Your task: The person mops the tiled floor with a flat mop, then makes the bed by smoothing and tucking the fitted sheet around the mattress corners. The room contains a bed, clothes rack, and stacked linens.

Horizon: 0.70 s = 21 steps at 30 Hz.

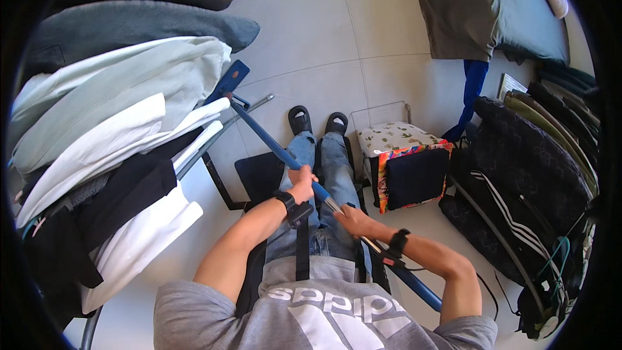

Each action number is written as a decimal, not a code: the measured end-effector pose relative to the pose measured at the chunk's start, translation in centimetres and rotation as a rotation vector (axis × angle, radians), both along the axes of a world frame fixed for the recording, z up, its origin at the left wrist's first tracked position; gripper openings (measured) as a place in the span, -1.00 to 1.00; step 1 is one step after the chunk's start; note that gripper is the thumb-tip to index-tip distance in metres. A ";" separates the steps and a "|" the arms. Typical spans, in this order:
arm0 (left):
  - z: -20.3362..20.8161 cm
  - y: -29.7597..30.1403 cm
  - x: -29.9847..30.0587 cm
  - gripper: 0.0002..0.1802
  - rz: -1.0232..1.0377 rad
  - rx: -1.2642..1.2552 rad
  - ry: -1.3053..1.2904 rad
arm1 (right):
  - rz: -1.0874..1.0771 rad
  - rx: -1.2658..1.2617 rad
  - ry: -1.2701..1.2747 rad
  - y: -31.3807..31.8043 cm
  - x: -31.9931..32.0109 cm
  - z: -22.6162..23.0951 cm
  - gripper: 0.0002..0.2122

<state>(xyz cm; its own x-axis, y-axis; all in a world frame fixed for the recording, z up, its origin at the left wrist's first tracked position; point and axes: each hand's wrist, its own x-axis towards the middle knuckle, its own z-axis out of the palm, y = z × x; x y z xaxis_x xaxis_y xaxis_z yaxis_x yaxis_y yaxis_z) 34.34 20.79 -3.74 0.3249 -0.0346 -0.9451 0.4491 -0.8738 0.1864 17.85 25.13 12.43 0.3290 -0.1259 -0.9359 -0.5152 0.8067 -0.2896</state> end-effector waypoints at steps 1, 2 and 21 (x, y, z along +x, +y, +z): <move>0.6 0.2 -1.7 -0.85 0.037 -0.009 0.015 | -0.004 -0.013 0.023 0.2 -1.5 0.8 -0.61; 1.2 0.5 -3.4 -0.86 -0.002 0.011 0.010 | -0.058 0.035 0.022 0.5 -2.8 1.9 -0.62; 2.1 -9.0 -28.7 -0.62 -1.224 -0.204 0.225 | -1.496 0.218 0.026 1.5 -10.8 3.0 -0.70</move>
